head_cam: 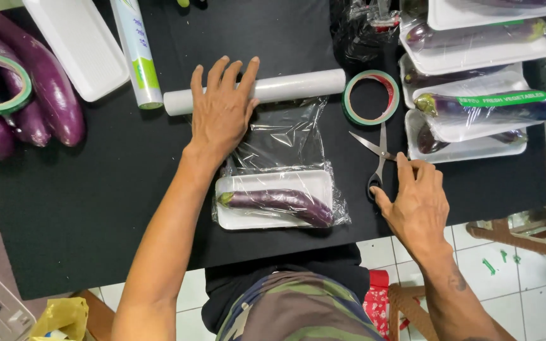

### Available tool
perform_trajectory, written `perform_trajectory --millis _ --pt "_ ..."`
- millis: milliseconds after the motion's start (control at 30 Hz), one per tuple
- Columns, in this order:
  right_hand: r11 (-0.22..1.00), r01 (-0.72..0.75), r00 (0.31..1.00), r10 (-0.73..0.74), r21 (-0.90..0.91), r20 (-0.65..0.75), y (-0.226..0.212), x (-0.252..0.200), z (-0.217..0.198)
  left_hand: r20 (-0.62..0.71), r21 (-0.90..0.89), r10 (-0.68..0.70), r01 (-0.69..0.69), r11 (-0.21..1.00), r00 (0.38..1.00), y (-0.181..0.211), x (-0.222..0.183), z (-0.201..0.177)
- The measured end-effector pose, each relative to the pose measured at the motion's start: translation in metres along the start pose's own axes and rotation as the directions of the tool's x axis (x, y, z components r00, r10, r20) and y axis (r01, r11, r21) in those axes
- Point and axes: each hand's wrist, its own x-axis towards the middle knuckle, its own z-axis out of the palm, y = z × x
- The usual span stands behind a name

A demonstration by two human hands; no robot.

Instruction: Wrapping individual eggplants in plastic film on foam trays and securing them with adhesive tape.

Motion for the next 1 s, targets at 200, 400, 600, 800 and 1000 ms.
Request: perform_trajectory --millis 200,400,600,800,1000 --pt "0.995 0.061 0.996 -0.065 -0.075 -0.054 0.005 -0.016 0.016 -0.144 -0.125 -0.005 -0.013 0.992 0.99 -0.017 0.034 0.015" --pt "0.981 0.115 0.989 -0.129 -0.158 -0.077 -0.003 -0.014 0.005 -0.041 -0.301 0.009 -0.021 0.954 0.999 -0.026 0.046 0.035" --pt "0.996 0.015 0.999 -0.01 -0.093 0.046 -0.008 -0.018 0.002 -0.187 -0.053 -0.148 0.141 0.989 0.971 -0.023 0.049 0.05" --pt "0.998 -0.057 0.983 0.058 -0.011 0.175 0.02 -0.031 0.01 -0.086 -0.342 0.035 -0.063 0.938 0.996 -0.045 0.047 0.034" --pt "0.888 -0.455 0.678 0.296 0.068 0.672 0.028 0.012 -0.069 0.051 -0.343 0.065 -0.043 0.938 0.997 -0.051 0.05 0.038"
